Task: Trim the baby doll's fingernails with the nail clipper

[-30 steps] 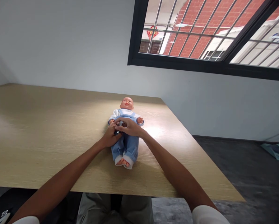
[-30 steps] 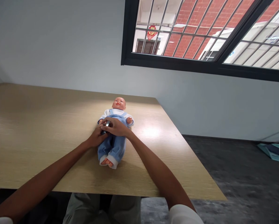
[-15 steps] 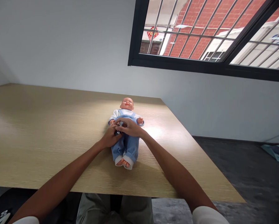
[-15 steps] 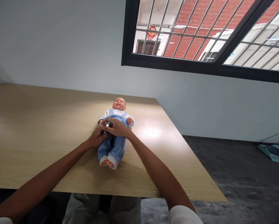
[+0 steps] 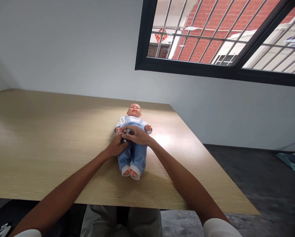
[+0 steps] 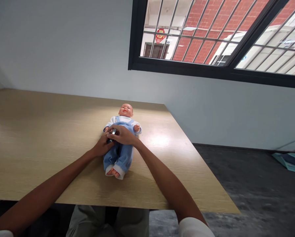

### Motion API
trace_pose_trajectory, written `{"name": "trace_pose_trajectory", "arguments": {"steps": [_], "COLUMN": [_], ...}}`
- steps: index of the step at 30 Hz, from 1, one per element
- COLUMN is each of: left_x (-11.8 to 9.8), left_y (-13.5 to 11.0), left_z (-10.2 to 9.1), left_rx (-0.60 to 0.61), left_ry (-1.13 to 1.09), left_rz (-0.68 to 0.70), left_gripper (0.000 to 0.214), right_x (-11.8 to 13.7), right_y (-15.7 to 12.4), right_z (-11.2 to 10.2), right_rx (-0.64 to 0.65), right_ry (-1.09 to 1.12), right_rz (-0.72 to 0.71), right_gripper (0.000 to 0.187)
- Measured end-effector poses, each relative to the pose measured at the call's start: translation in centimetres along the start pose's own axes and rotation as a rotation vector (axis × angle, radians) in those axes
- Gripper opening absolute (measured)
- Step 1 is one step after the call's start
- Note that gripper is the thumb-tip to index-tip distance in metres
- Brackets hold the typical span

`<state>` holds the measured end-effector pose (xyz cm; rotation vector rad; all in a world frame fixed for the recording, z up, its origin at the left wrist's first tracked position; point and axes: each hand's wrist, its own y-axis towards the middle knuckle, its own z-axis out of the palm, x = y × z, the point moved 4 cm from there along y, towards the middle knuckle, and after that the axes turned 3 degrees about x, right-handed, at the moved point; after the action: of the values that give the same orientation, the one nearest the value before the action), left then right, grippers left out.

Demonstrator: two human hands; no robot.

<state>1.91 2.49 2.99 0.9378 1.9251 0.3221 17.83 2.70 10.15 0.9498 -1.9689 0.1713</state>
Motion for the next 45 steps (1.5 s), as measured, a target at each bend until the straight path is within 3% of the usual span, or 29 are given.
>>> {"name": "trace_pose_trajectory", "arguments": {"steps": [8,45], "left_x": [1.0,-0.6], "left_y": [-0.3,0.2], "left_z": [0.5,-0.1], "left_rx": [-0.023,-0.002], "left_ry": [-0.001,0.008], "left_rz": [-0.035,0.012], "left_gripper": [0.035,0.029], "right_x": [-0.1,-0.1], "right_y": [0.1,0.0], "right_z": [0.0,0.0], "right_rx": [-0.003,0.000], "right_ry": [-0.019,-0.035], "right_rz": [0.002,0.006], "right_gripper": [0.032,0.029]}}
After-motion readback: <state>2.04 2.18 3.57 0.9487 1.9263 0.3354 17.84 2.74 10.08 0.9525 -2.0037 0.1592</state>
